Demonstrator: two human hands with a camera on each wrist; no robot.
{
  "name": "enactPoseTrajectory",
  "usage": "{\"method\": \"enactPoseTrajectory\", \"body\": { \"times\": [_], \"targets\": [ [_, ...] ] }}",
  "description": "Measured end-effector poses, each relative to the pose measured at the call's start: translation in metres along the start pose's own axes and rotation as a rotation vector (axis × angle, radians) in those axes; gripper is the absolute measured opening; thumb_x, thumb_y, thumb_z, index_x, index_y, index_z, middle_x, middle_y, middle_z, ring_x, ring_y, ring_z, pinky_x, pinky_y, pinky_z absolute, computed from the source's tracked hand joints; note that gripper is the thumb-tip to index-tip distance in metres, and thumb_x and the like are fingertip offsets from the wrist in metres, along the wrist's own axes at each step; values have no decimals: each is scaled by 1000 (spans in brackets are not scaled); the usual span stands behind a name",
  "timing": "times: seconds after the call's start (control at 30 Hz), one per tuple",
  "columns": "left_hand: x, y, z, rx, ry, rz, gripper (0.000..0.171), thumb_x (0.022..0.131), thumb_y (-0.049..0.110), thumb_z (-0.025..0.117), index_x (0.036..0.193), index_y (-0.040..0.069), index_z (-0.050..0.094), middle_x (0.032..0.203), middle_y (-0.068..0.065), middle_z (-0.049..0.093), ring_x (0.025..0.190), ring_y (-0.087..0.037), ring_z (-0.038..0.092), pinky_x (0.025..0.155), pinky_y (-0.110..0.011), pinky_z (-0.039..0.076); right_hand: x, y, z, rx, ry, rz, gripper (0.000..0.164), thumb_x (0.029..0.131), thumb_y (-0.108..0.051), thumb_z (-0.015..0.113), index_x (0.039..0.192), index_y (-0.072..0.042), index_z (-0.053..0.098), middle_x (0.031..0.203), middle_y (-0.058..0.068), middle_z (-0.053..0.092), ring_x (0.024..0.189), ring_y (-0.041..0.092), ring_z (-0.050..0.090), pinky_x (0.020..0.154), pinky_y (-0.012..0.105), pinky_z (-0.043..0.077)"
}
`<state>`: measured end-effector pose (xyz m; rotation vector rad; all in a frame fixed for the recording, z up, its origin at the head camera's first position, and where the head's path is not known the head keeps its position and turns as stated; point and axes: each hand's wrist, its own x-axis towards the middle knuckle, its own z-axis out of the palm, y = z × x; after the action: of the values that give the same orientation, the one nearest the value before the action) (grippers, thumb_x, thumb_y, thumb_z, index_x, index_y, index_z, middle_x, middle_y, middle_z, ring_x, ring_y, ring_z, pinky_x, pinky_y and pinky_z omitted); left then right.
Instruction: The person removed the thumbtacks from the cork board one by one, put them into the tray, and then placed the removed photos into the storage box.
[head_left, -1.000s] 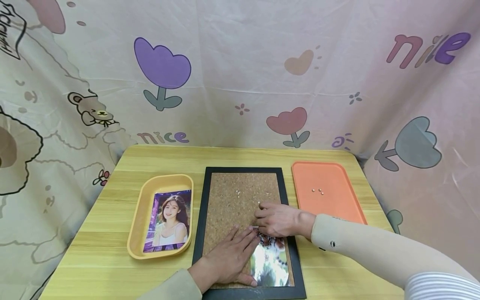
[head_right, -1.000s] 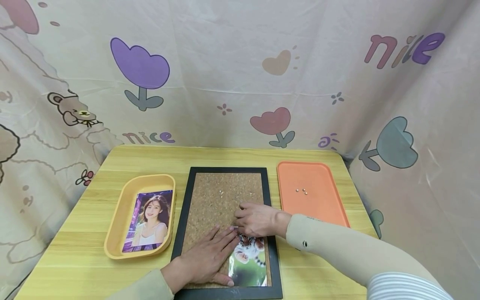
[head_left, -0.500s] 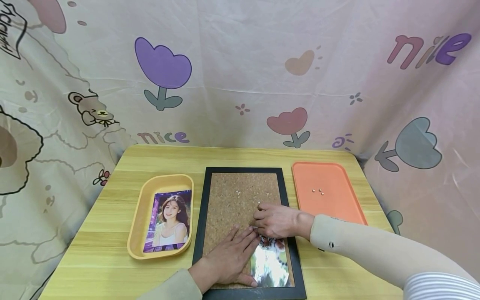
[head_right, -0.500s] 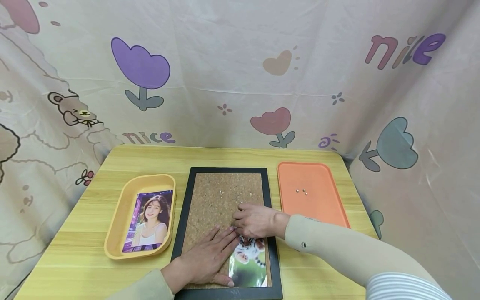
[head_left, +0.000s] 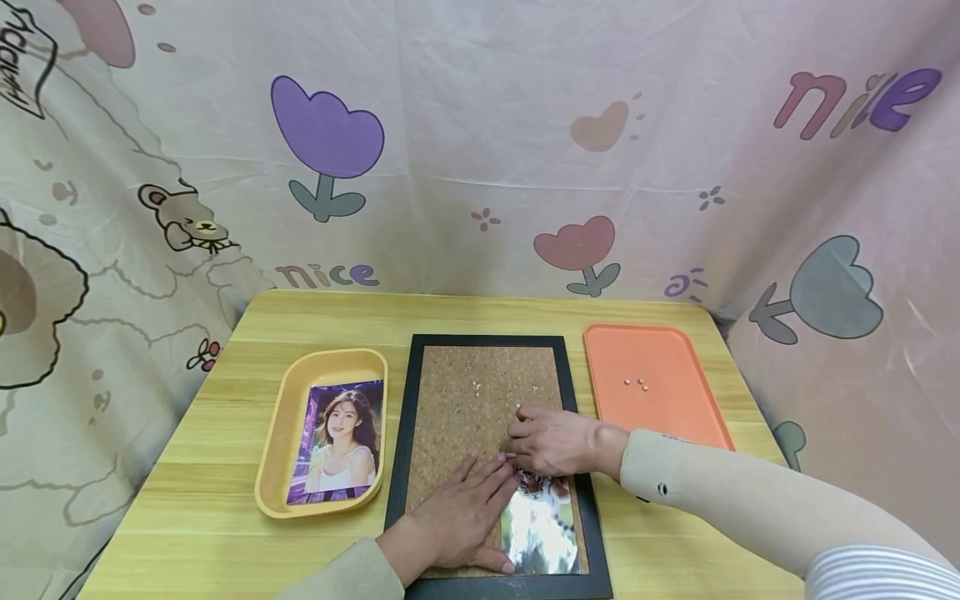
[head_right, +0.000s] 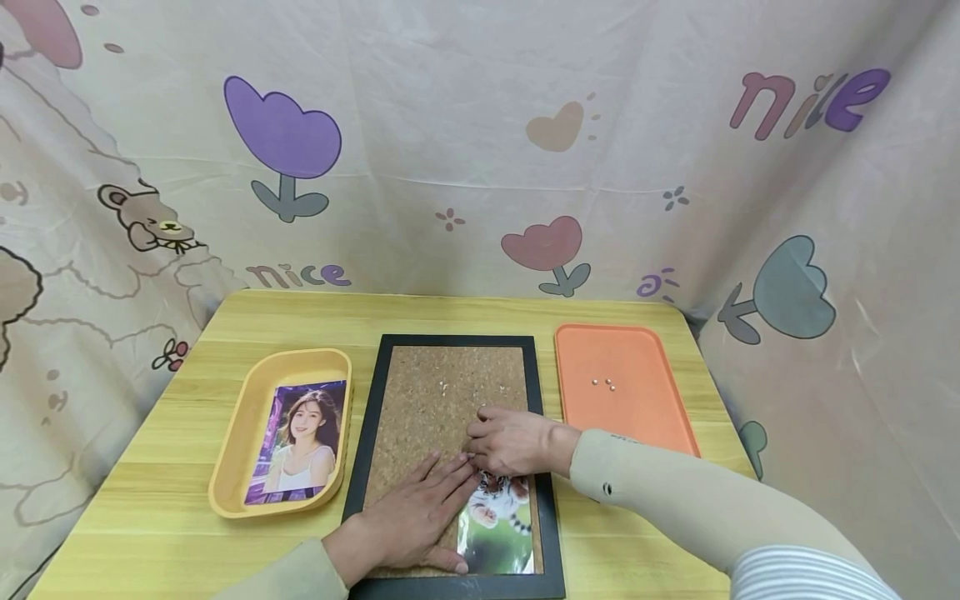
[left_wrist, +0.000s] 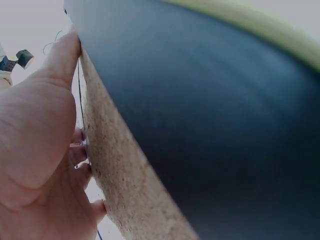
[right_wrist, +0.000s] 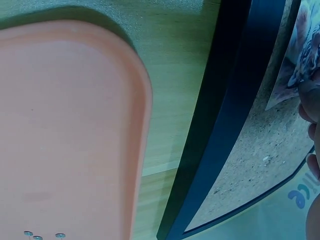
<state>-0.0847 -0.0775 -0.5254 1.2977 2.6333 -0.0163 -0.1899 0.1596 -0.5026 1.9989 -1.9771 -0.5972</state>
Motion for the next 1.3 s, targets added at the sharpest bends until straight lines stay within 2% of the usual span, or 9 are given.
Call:
{"method": "enactPoseTrajectory", "body": {
  "times": [0.37, 0.7, 0.9, 1.3],
  "targets": [
    [2, -1, 1, -32, -24, -6, 108, 91, 88, 37, 169, 15, 23, 176, -6, 21, 164, -23, 16, 130, -55, 24, 1, -1, -2, -21, -65, -1, 32, 104, -39, 53, 121, -26, 77, 121, -16, 73, 98, 10, 53, 86, 32, 39],
    [1, 0, -1, -35, -15, -6, 108, 91, 88, 37, 169, 14, 24, 176, -6, 22, 164, -23, 17, 130, -54, 25, 2, -1, -5, -7, -58, 5, 31, 106, -39, 52, 116, -26, 78, 119, -17, 74, 100, 10, 55, 86, 31, 41],
    [1, 0, -1, -50, -12, -5, 109, 91, 88, 38, 169, 14, 23, 176, -6, 22, 164, -24, 17, 130, -55, 25, 2, -1, -5, -12, -74, 11, 32, 108, -40, 50, 117, -26, 77, 120, -16, 73, 101, 10, 55, 87, 31, 42],
    [1, 0, -1, -59, -9, -14, 109, 91, 89, 38, 169, 15, 23, 176, -5, 23, 164, -23, 18, 130, -55, 25, 1, -2, 0, -5, -82, 28, 27, 108, -38, 51, 113, -27, 74, 119, -16, 72, 97, 11, 49, 86, 31, 40]
  ]
}}
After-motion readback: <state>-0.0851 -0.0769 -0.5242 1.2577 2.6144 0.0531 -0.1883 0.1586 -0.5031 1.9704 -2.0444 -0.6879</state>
